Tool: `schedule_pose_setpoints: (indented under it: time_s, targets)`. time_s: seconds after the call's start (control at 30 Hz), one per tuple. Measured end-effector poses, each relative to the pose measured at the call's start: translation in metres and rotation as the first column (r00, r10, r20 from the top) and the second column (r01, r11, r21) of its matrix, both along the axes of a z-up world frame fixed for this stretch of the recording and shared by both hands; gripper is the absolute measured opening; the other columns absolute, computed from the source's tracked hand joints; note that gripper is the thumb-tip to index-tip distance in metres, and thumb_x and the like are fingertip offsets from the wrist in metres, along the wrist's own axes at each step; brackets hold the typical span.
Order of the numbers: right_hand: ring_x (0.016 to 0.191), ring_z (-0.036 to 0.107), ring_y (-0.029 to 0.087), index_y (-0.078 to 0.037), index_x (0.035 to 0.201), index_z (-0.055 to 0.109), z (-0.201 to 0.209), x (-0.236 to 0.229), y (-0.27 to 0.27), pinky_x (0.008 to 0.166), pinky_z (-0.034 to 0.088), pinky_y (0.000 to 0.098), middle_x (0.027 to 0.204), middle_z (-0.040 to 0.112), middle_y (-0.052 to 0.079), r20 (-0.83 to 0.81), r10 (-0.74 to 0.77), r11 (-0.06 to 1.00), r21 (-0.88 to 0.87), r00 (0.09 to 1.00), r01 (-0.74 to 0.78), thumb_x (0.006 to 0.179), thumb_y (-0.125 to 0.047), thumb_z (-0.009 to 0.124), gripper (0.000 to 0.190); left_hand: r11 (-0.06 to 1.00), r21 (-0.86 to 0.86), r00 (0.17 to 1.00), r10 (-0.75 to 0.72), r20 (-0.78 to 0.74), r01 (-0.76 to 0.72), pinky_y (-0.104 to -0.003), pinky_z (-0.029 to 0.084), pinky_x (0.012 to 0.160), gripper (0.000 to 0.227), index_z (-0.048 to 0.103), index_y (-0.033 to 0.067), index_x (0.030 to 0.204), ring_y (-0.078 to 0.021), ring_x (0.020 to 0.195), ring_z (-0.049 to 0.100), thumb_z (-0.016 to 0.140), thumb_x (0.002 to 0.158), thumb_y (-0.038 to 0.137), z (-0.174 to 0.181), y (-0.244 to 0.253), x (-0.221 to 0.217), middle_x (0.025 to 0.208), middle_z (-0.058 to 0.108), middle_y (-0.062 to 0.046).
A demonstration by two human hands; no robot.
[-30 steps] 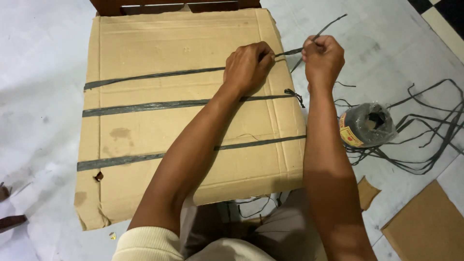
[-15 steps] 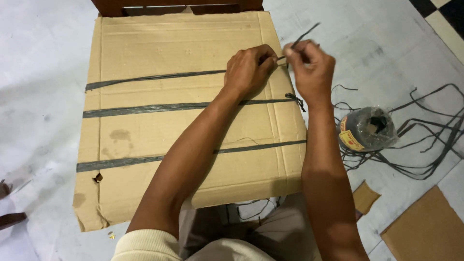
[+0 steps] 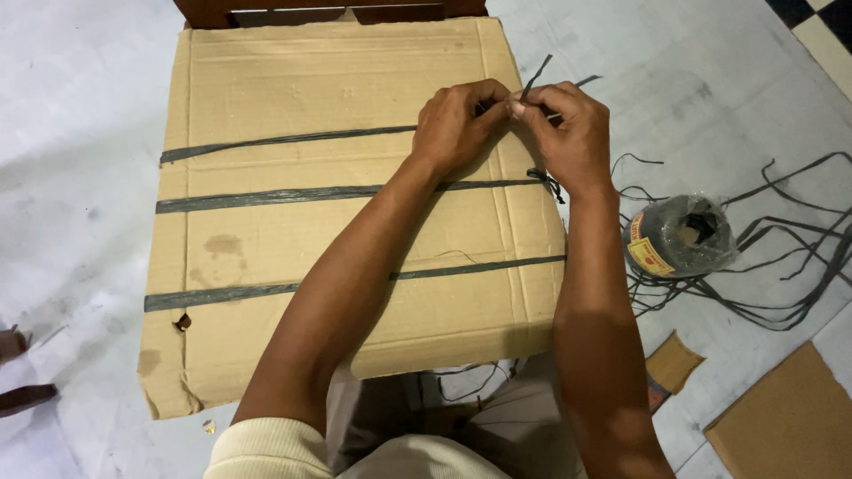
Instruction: The recorder is wrapping a piece of furniture with cardboard and securing it with plastic straps.
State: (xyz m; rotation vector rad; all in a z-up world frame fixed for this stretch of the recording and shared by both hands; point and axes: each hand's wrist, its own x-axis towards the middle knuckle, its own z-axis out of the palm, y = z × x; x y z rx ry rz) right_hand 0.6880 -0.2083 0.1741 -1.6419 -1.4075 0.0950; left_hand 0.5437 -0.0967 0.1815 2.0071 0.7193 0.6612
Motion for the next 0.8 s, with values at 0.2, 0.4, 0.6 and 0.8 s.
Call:
schedule_pose_setpoints:
  time_s: [0.2,0.4,0.6,0.8]
  targets:
    - [0.082,0.072,0.011,-0.001,0.106,0.075,-0.004,0.0,0.005,0.071,0.057,0.0278,0.093,0.076,0.007,-0.107,-0.079,0.997,0.017,0.991,0.081,0.098,-0.007,0.077,0.01,0.998,0.043,0.995,-0.058,0.086,0.054,-0.038,0.058,0.075,0.022,0.073,0.0132,0.107,-0.0205,0.082,0.076,0.069,0.088,0.024,-0.017,0.004,0.005,0.091,0.079,-0.005]
    - [0.075,0.068,0.012,-0.002,0.102,0.074,-0.008,0.005,0.004,0.067,0.054,0.0286,0.086,0.074,0.007,-0.099,-0.119,0.991,-0.07,0.988,0.113,0.098,-0.011,0.076,0.01,0.974,0.228,0.991,-0.034,0.13,0.004,-0.042,0.055,0.082,0.021,0.067,0.01,0.113,-0.0247,0.091,0.071,0.066,0.092,0.011,-0.021,0.002,0.008,0.098,0.077,-0.007]
    - [0.073,0.062,0.021,-0.002,0.103,0.075,-0.001,0.001,-0.001,0.065,0.048,0.0345,0.089,0.065,0.01,0.122,-0.046,0.995,-0.083,0.992,0.056,0.101,-0.013,0.076,0.011,0.919,0.393,0.971,-0.064,0.23,-0.032,-0.043,0.05,0.089,0.015,0.071,0.0091,0.105,-0.0282,0.088,0.069,0.073,0.091,0.013,-0.026,0.006,0.008,0.093,0.076,-0.006]
    - [0.076,0.058,0.023,0.0,0.099,0.068,-0.015,0.008,0.001,0.067,0.046,0.0356,0.092,0.06,0.011,0.158,-0.048,0.998,-0.038,0.986,0.055,0.107,-0.013,0.07,0.016,0.925,0.381,0.976,-0.078,0.205,-0.006,-0.043,0.051,0.088,0.013,0.072,0.0099,0.103,-0.029,0.086,0.07,0.072,0.09,0.011,-0.021,0.006,0.006,0.09,0.077,-0.008]
